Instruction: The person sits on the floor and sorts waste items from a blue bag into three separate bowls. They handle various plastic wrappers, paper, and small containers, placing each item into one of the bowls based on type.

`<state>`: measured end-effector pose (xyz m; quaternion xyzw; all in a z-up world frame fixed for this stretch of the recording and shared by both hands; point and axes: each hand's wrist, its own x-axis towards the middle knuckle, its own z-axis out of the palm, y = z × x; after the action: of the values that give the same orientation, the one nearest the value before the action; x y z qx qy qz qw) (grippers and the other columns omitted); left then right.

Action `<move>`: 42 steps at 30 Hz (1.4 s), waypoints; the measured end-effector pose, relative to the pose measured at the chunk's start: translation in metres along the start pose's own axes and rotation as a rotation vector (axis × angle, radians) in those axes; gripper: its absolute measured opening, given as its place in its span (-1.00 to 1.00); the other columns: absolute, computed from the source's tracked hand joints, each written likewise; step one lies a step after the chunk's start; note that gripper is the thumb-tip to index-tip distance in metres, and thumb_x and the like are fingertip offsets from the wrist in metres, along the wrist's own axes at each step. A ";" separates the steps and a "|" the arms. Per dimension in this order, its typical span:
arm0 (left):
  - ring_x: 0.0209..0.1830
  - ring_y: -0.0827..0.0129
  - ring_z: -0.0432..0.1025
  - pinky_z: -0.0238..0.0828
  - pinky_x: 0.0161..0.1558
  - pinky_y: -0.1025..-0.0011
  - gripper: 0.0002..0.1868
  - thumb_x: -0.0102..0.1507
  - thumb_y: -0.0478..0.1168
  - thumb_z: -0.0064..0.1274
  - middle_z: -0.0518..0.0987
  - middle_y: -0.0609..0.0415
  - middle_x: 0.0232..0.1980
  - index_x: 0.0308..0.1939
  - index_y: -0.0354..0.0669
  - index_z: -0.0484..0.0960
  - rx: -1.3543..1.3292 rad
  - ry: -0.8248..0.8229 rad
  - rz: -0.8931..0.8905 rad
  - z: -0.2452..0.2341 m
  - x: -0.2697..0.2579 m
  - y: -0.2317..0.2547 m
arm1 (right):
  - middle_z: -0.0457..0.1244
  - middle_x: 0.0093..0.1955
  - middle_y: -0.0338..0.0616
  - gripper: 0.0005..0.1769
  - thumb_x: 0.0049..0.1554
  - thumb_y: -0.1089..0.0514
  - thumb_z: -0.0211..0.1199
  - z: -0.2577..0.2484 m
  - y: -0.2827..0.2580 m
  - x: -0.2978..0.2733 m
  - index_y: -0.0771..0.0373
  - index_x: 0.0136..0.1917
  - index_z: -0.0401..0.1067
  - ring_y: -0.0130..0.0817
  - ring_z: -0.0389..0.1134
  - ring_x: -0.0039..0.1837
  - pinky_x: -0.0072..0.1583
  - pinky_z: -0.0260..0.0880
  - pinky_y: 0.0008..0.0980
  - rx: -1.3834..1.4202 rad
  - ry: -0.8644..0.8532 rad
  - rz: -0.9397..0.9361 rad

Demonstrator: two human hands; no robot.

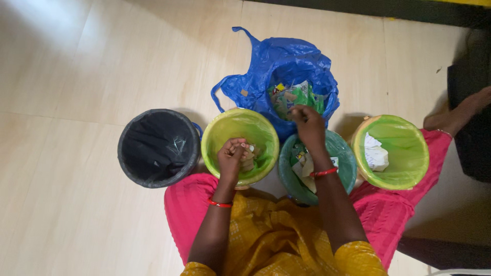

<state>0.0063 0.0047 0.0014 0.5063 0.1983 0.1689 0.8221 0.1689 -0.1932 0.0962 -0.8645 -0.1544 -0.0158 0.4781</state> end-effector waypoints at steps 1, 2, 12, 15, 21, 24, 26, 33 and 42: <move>-0.35 0.61 0.48 0.37 -0.28 0.61 -0.85 0.35 -0.37 0.08 0.70 0.11 -0.21 -0.01 -0.29 0.64 -0.011 0.001 -0.007 0.000 0.000 0.001 | 0.43 0.00 -0.11 -0.82 0.26 0.14 0.24 -0.001 0.010 0.008 0.20 0.08 0.58 -0.28 0.46 -0.01 0.06 0.42 -0.30 -0.003 0.049 -0.012; -0.36 0.61 0.48 0.37 -0.28 0.61 -0.85 0.35 -0.38 0.07 0.70 0.11 -0.21 -0.01 -0.28 0.64 -0.023 -0.001 -0.012 0.000 0.000 0.001 | 0.42 0.02 -0.09 -0.82 0.27 0.16 0.22 -0.003 0.019 0.016 0.20 0.09 0.58 -0.23 0.46 0.02 0.08 0.43 -0.28 -0.051 0.038 -0.022; -0.36 0.60 0.45 0.35 -0.28 0.60 -0.85 0.34 -0.38 0.06 0.70 0.11 -0.22 -0.02 -0.27 0.65 0.002 -0.006 -0.029 0.002 0.000 0.004 | 0.37 0.22 -0.07 -0.59 0.11 0.14 0.25 0.007 0.071 0.065 -0.15 0.22 0.56 0.02 0.38 0.24 0.19 0.39 -0.03 -0.649 -0.388 0.048; -0.36 0.61 0.45 0.34 -0.28 0.61 -0.85 0.34 -0.37 0.06 0.69 0.14 -0.22 -0.03 -0.25 0.65 0.024 -0.006 -0.051 0.003 0.000 0.007 | 0.37 0.23 -0.07 -0.50 0.09 0.11 0.27 0.009 0.066 0.073 -0.28 0.29 0.52 0.02 0.38 0.27 0.22 0.39 -0.03 -0.718 -0.498 0.140; -0.35 0.60 0.46 0.35 -0.26 0.61 -0.85 0.34 -0.35 0.06 0.69 0.14 -0.22 -0.03 -0.24 0.65 0.030 -0.015 -0.047 0.004 -0.001 0.010 | 0.38 0.20 0.00 -0.59 0.15 -0.02 0.31 0.008 0.053 0.071 -0.20 0.28 0.53 0.06 0.40 0.22 0.21 0.38 0.00 -0.694 -0.424 0.113; -0.35 0.60 0.46 0.34 -0.26 0.60 -0.85 0.34 -0.35 0.06 0.69 0.13 -0.22 -0.03 -0.26 0.65 0.020 -0.021 -0.038 0.003 0.000 0.009 | 0.39 0.11 0.03 -0.61 0.10 -0.01 0.36 0.007 0.054 0.065 -0.13 0.22 0.57 0.08 0.41 0.14 0.16 0.41 -0.02 -0.584 -0.286 0.069; -0.35 0.60 0.47 0.34 -0.27 0.60 -0.84 0.33 -0.35 0.06 0.69 0.13 -0.21 -0.02 -0.26 0.65 0.023 -0.016 -0.049 0.002 -0.002 0.009 | 0.41 0.07 0.01 -0.64 0.09 0.10 0.30 0.006 0.056 0.059 -0.07 0.17 0.61 0.04 0.44 0.10 0.14 0.43 -0.08 -0.450 -0.143 -0.002; -0.36 0.59 0.48 0.35 -0.27 0.60 -0.83 0.33 -0.34 0.07 0.70 0.10 -0.22 -0.01 -0.27 0.65 0.041 -0.009 -0.019 0.000 0.001 0.004 | 0.46 0.00 -0.17 -0.68 0.09 0.40 0.28 -0.008 0.054 0.043 0.20 0.09 0.63 -0.45 0.42 -0.05 0.03 0.41 -0.46 0.126 0.114 -0.087; -0.34 0.58 0.47 0.36 -0.26 0.60 -0.85 0.35 -0.36 0.07 0.69 0.12 -0.24 -0.02 -0.29 0.64 0.112 -0.003 0.025 -0.001 0.002 -0.006 | 0.33 0.33 -0.15 -0.83 0.19 0.31 0.33 -0.054 0.062 -0.076 0.30 0.09 0.49 -0.43 0.33 0.36 0.36 0.33 -0.43 0.559 0.202 0.043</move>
<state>0.0081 0.0038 -0.0041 0.5540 0.1999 0.1669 0.7907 0.1200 -0.2878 0.0609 -0.6965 -0.0861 -0.0484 0.7108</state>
